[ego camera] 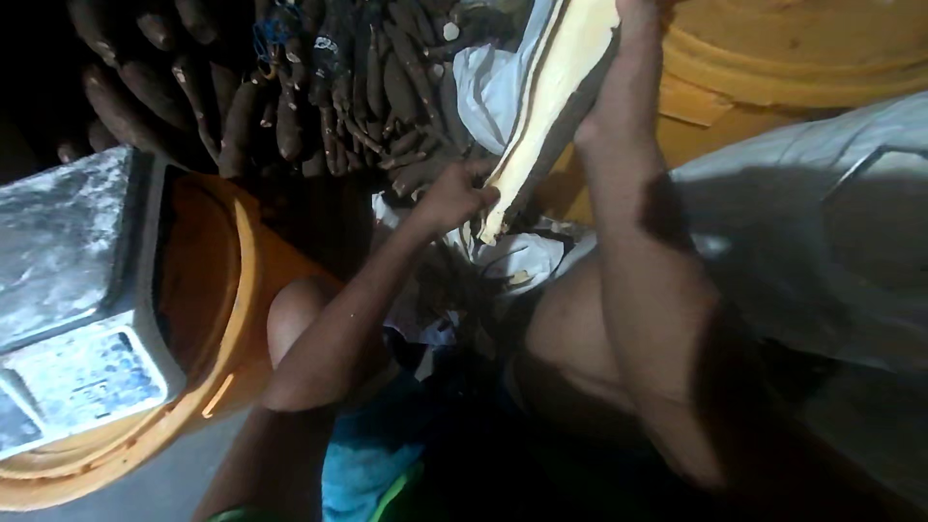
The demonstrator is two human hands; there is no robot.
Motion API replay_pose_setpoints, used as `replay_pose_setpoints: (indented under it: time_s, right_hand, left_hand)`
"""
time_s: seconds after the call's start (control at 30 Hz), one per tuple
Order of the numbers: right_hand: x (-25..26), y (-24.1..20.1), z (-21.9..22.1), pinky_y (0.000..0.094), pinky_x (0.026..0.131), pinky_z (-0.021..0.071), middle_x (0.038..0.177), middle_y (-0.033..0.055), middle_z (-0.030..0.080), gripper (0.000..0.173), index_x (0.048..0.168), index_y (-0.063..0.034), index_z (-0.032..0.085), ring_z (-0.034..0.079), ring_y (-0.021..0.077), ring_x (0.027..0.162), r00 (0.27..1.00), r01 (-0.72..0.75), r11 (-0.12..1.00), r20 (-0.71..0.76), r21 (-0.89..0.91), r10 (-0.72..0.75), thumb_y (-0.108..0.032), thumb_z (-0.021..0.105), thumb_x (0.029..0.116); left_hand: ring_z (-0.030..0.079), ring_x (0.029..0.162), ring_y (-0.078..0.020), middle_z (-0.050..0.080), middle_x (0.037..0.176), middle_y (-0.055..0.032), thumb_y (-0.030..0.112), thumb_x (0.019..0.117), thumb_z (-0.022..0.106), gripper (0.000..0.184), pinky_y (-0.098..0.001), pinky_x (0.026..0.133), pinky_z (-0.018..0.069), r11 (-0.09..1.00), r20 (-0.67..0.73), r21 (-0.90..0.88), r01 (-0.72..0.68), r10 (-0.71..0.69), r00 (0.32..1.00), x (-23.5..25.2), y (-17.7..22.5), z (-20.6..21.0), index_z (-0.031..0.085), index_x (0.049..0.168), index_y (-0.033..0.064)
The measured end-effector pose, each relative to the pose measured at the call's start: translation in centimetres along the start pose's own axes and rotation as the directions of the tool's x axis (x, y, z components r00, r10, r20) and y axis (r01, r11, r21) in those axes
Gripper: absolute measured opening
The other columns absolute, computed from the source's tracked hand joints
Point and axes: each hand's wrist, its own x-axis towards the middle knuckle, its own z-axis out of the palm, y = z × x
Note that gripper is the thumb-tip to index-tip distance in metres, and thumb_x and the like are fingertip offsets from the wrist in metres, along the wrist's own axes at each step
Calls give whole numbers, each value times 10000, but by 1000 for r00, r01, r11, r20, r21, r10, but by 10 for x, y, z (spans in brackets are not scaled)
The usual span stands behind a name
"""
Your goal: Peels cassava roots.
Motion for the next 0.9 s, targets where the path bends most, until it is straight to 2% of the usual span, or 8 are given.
replay_pose_setpoints:
  time_s: [0.17,0.4,0.47,0.57,0.63,0.73,0.83,0.9]
  right_hand:
    - [10,-3,-8,466,1034,547,1407,80,596,563,1502,-150,486,599,219,1276,999,-34,996,18,80,32,-469,532,1040]
    - [-4,-11,-6,447,1090,503,1382,156,579,484,1488,-13,413,584,239,1284,961,218,943,115,251,-252,-312,351,1113]
    - [-18,-18,-4,416,1101,491,1395,129,572,473,1486,-28,414,569,213,1295,958,256,949,82,182,-274,-311,300,1125]
    - [-4,-2,-14,425,1113,482,1435,138,556,518,1517,-12,399,561,224,1319,942,324,933,41,154,-334,-327,350,1108]
    - [-9,-7,-16,436,1123,471,1461,119,535,510,1533,-47,375,539,217,1339,954,271,949,83,161,-287,-336,286,1122]
    - [-1,-15,-10,530,1048,513,1342,172,596,528,1461,-43,445,594,288,1246,973,145,944,132,297,-191,-388,252,1111]
    - [4,-22,-11,547,946,555,1238,190,623,571,1437,-58,447,642,312,1113,969,76,938,196,338,-150,-460,239,1089]
    - [4,-25,-15,532,851,583,1130,192,642,612,1398,-66,457,671,314,983,955,22,931,267,365,-127,-526,219,1072]
  left_hand:
    - [697,779,-115,734,921,-85,53,998,626,191,-312,737,607,991,-74,-134,-27,17,997,-4,3,-4,706,1159,-11]
    - [689,714,-136,715,810,-87,144,974,701,158,-329,697,604,961,-204,-273,-36,-21,979,-3,7,10,720,964,-12]
    - [694,712,-145,720,815,-93,157,981,694,176,-337,695,608,951,-204,-305,-57,-7,979,-5,10,11,723,975,-17]
    - [706,750,-148,730,855,-98,148,995,672,183,-336,725,617,927,-156,-366,-76,19,988,-8,13,9,719,1028,-26]
    - [702,768,-138,729,882,-89,134,993,672,184,-328,741,614,923,-104,-381,-58,20,994,-9,14,5,710,1082,-22]
    - [681,791,-131,704,931,-84,46,983,632,206,-317,742,600,944,29,-328,38,-30,999,-15,18,1,676,1178,-3]
    - [680,782,-126,712,935,-82,9,953,614,215,-318,717,588,974,151,-187,125,-98,984,-20,13,4,676,1158,16]
    - [669,760,-120,706,888,-73,5,949,624,162,-316,709,577,982,173,-169,89,-60,983,-21,11,6,689,1097,13]
